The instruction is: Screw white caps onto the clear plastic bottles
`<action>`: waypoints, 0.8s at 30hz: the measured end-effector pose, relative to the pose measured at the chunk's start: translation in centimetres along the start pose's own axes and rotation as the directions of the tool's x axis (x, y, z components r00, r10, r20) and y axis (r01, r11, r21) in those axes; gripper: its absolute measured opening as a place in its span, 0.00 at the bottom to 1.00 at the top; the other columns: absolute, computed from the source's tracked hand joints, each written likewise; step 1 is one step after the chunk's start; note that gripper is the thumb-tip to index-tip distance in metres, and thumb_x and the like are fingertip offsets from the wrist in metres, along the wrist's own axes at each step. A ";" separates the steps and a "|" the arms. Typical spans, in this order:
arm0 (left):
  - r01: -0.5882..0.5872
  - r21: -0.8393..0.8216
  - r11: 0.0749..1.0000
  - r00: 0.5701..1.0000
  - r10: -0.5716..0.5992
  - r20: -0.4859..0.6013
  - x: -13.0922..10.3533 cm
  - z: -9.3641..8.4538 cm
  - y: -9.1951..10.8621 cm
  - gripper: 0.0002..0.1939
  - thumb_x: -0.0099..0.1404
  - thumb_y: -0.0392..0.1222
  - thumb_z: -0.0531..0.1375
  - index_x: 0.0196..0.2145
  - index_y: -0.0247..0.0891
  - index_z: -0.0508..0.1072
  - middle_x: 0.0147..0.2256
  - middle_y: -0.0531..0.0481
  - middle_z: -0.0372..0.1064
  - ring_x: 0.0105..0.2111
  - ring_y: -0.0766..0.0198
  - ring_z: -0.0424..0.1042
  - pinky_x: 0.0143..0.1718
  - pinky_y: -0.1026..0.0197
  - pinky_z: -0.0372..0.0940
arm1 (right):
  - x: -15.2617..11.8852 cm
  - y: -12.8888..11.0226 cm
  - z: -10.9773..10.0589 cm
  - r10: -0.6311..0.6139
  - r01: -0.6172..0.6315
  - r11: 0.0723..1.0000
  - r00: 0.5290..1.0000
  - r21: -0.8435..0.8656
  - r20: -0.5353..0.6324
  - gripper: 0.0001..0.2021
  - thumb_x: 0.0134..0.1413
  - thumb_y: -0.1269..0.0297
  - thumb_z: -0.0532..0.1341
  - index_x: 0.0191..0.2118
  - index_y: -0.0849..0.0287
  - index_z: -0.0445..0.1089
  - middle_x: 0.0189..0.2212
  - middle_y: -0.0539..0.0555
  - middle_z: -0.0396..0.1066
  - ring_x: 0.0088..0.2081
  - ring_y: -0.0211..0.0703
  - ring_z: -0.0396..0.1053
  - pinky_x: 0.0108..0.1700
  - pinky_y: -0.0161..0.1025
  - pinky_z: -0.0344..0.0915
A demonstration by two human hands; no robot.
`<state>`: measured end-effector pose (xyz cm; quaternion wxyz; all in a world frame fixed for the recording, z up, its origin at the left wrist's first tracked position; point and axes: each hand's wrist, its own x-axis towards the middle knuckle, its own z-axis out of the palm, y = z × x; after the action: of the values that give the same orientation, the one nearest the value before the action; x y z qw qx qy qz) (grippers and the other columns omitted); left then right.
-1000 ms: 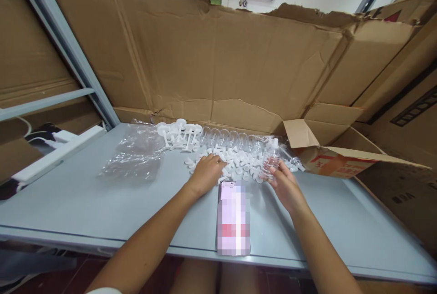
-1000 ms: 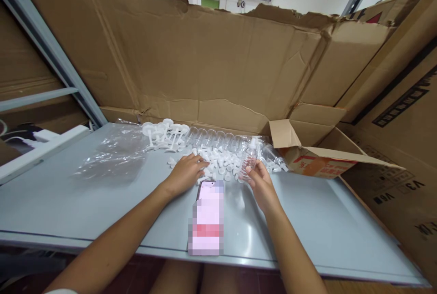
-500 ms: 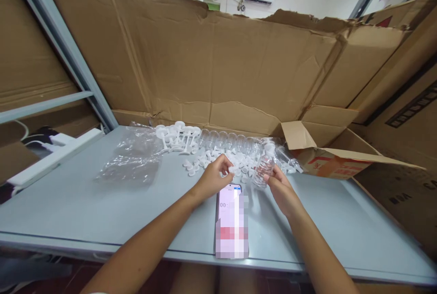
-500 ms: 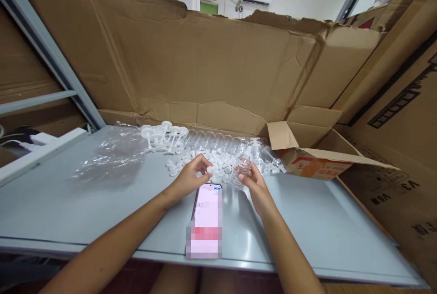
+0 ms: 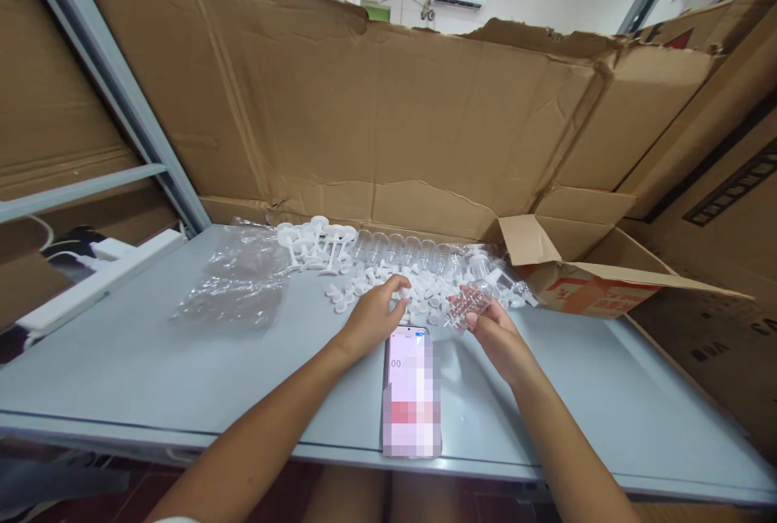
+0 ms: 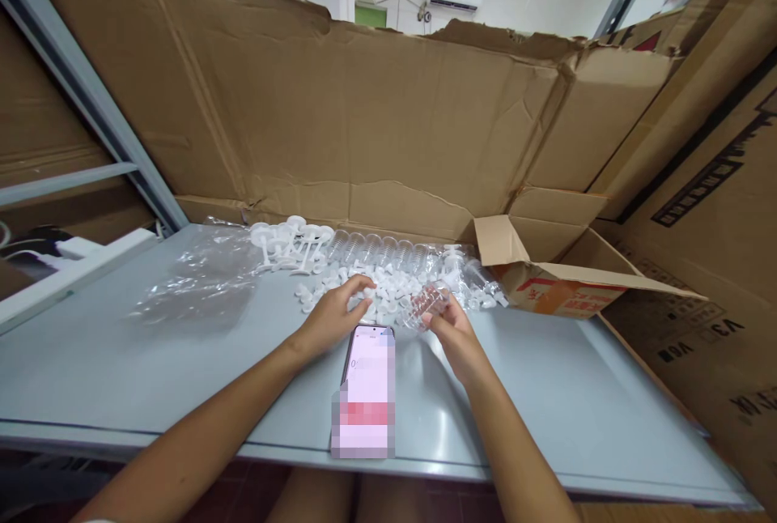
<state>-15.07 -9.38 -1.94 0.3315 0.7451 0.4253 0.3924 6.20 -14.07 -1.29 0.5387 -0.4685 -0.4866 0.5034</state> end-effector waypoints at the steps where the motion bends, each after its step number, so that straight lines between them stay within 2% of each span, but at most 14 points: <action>1: -0.025 0.149 0.988 0.999 0.029 -0.028 0.1 -0.1 -0.3 0.11 0.60 0.37 0.52 0.41 0.42 0.65 0.42 0.47 0.67 0.47 0.56 0.63 0.50 0.50 0.55 | 0.0 0.0 0.0 0.002 -0.002 1.000 1.000 -0.010 0.002 0.22 0.41 0.59 0.62 0.46 0.53 0.64 0.43 0.56 0.70 0.46 0.53 0.65 0.44 0.47 0.61; 4: -0.082 0.413 0.907 0.996 0.092 -0.003 0.5 -0.2 -1.3 0.12 0.59 0.35 0.52 0.41 0.40 0.67 0.46 0.45 0.66 0.54 0.53 0.56 0.54 0.48 0.50 | 0.0 -0.2 0.1 0.013 -0.013 1.000 1.000 -0.006 0.007 0.22 0.40 0.60 0.63 0.46 0.53 0.65 0.42 0.56 0.70 0.46 0.54 0.65 0.43 0.47 0.61; 8: -0.110 0.544 0.832 0.993 0.116 0.023 0.7 -0.1 -2.1 0.14 0.59 0.37 0.53 0.44 0.41 0.68 0.53 0.45 0.59 0.57 0.53 0.49 0.57 0.47 0.43 | -0.1 -0.4 0.2 0.003 -0.003 1.000 1.000 0.011 0.005 0.21 0.40 0.61 0.63 0.45 0.54 0.65 0.40 0.55 0.70 0.44 0.51 0.66 0.42 0.45 0.62; 11: -0.076 0.581 0.811 0.990 0.132 -0.055 1.0 -1.1 -1.9 0.16 0.60 0.40 0.53 0.47 0.43 0.66 0.54 0.45 0.59 0.55 0.55 0.54 0.58 0.46 0.38 | 0.1 -0.1 0.0 -0.010 0.010 1.000 1.000 -0.011 0.003 0.21 0.40 0.60 0.63 0.44 0.54 0.65 0.39 0.55 0.70 0.42 0.51 0.66 0.40 0.45 0.62; 13: -0.007 0.603 0.798 0.980 0.126 -0.155 1.6 -2.7 -1.8 0.16 0.60 0.42 0.52 0.46 0.43 0.66 0.52 0.46 0.60 0.54 0.56 0.56 0.58 0.46 0.36 | 0.4 0.3 -0.3 -0.020 0.020 0.999 1.000 -0.029 -0.009 0.22 0.40 0.59 0.63 0.45 0.54 0.64 0.39 0.55 0.70 0.41 0.51 0.67 0.38 0.45 0.63; 16: 0.202 0.620 0.758 0.945 0.015 -0.326 2.6 -5.9 -2.2 0.15 0.61 0.42 0.51 0.46 0.43 0.67 0.50 0.46 0.63 0.51 0.56 0.59 0.56 0.50 0.44 | 0.8 0.7 -0.6 -0.031 0.030 0.999 0.999 -0.045 -0.011 0.22 0.40 0.58 0.63 0.45 0.54 0.64 0.38 0.55 0.70 0.41 0.51 0.67 0.37 0.44 0.63; 18: 0.336 0.634 0.697 0.931 -0.141 -0.337 3.1 -8.0 -3.0 0.16 0.60 0.44 0.51 0.45 0.42 0.67 0.48 0.46 0.65 0.48 0.54 0.62 0.51 0.52 0.52 | 0.9 0.7 -0.7 -0.037 0.036 0.998 0.999 -0.050 -0.017 0.21 0.41 0.58 0.62 0.44 0.54 0.64 0.38 0.55 0.70 0.40 0.50 0.67 0.37 0.44 0.63; 21: 0.391 0.640 0.662 0.917 -0.222 -0.330 3.5 -10.1 -4.3 0.14 0.58 0.44 0.52 0.41 0.40 0.69 0.44 0.41 0.67 0.45 0.49 0.64 0.45 0.53 0.57 | 0.9 0.4 -0.7 -0.040 0.039 0.998 0.998 -0.048 -0.038 0.21 0.41 0.58 0.62 0.44 0.55 0.64 0.38 0.55 0.69 0.39 0.49 0.66 0.35 0.42 0.62; 24: 0.389 0.630 0.672 0.921 -0.277 -0.273 3.9 -10.8 -5.4 0.11 0.58 0.43 0.52 0.35 0.40 0.70 0.37 0.44 0.71 0.38 0.54 0.68 0.37 0.58 0.60 | 0.7 0.0 -0.6 -0.039 0.037 0.998 0.998 -0.047 -0.041 0.20 0.42 0.60 0.62 0.45 0.55 0.64 0.38 0.54 0.69 0.38 0.47 0.66 0.35 0.41 0.62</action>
<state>-25.20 -1.94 -0.09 0.0716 0.6907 0.6910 0.2008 6.83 -13.39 -1.26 0.5473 -0.4821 -0.4954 0.4718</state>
